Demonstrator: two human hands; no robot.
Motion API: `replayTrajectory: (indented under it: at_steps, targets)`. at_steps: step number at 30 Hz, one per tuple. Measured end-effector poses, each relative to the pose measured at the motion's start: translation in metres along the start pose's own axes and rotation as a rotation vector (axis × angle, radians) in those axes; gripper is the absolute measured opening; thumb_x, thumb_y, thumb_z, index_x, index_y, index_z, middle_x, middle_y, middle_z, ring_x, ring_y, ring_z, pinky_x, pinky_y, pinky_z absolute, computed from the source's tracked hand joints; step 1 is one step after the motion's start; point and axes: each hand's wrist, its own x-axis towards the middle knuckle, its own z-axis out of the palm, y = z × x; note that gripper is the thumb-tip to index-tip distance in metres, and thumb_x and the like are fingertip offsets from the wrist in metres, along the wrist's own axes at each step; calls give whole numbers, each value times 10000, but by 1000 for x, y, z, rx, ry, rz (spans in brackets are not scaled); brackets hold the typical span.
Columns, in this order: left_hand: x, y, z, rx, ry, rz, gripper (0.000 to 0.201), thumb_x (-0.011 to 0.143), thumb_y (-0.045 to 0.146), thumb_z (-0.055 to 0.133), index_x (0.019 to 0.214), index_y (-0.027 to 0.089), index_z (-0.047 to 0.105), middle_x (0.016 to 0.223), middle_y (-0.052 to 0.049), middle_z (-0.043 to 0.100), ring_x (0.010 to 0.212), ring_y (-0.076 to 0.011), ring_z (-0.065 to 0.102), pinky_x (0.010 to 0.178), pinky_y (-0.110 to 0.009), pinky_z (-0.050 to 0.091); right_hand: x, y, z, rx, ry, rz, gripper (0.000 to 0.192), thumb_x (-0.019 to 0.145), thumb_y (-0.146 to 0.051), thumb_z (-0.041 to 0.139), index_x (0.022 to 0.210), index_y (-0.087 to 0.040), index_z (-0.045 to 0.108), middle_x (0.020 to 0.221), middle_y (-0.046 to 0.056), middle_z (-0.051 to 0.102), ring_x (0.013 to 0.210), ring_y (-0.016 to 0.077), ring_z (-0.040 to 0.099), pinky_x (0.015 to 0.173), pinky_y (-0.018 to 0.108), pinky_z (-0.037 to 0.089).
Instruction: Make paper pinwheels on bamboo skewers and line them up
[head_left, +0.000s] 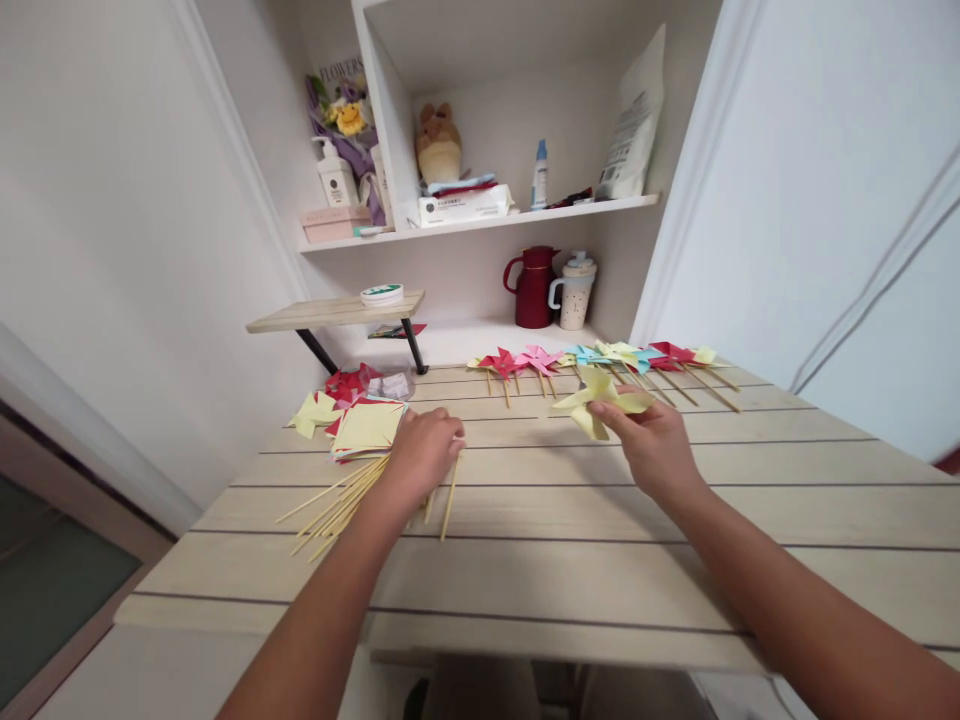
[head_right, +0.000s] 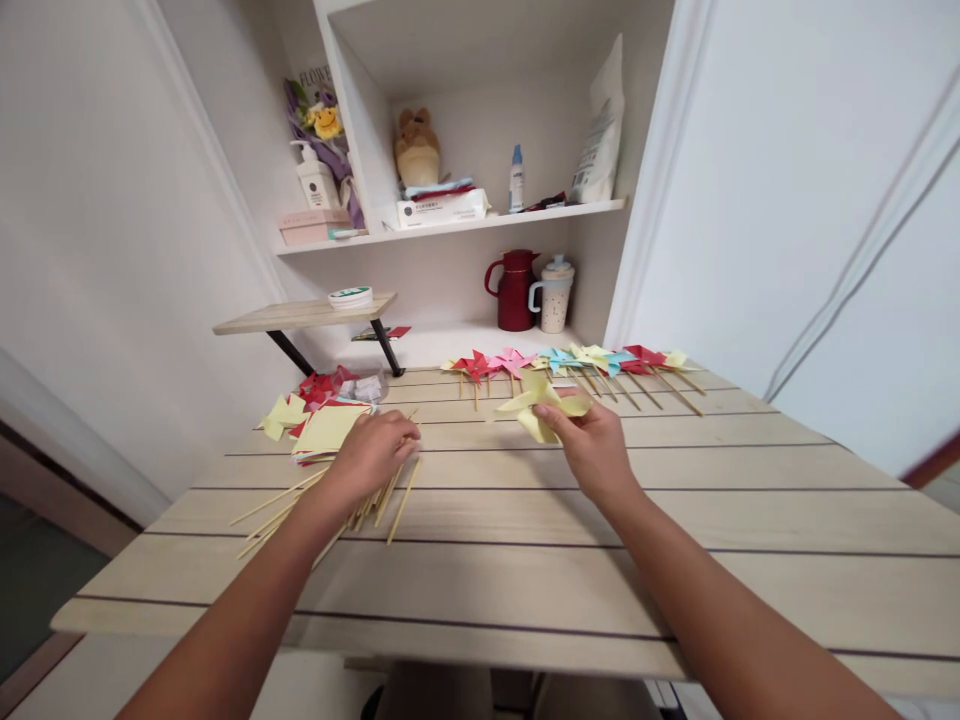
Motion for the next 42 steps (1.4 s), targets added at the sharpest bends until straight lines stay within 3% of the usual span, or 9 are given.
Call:
replayTrajectory:
  at_steps: [4,8,16,21,25,32,42]
  targets:
    - [-14,-3,14,46,-55,-16,136,859,235,609,860,198,739,969,-84,673,971,-249,621,865,-378,383,-1,-2,1,9,-6,-9,232,700,-426,783,772,-220,704,742,11,644,702,189,558,620,312,438]
    - [-26,4,20,129,-61,-107,247,907,261,531,817,183,747,904,-92,656,898,-237,619,802,-358,394,-1,-4,1,4,-26,-24,229,695,-419,785,746,-215,693,719,1,610,667,172,525,594,300,412]
    - [-42,31,32,165,-124,-169,171,872,272,606,801,163,718,938,-81,654,904,-234,611,737,-342,399,-3,-11,1,-6,-79,-31,222,735,-422,757,753,-212,688,758,2,613,691,169,528,614,296,401]
    - [-52,45,40,-47,0,-120,148,912,235,553,852,225,689,956,-20,649,908,-173,605,758,-292,402,-2,-10,0,-44,-99,-64,227,761,-439,732,761,-216,690,770,3,624,695,177,539,628,304,397]
    - [-66,46,36,152,136,-302,235,959,285,466,934,207,686,966,-61,626,870,-221,592,727,-339,402,0,-8,-1,-44,-91,-64,241,758,-454,732,762,-217,688,777,9,640,704,184,547,637,305,403]
    - [-79,47,41,222,50,-362,208,932,297,523,886,179,689,996,-70,593,845,-227,603,679,-337,413,-1,-8,0,-43,-150,-48,249,771,-457,719,777,-209,697,775,18,647,712,187,552,634,302,411]
    - [-104,36,50,104,100,-477,202,947,298,511,1008,216,685,1023,-51,605,877,-205,629,666,-306,411,-1,-6,1,-46,-130,-52,254,752,-455,735,779,-205,698,788,25,662,719,188,562,631,297,421]
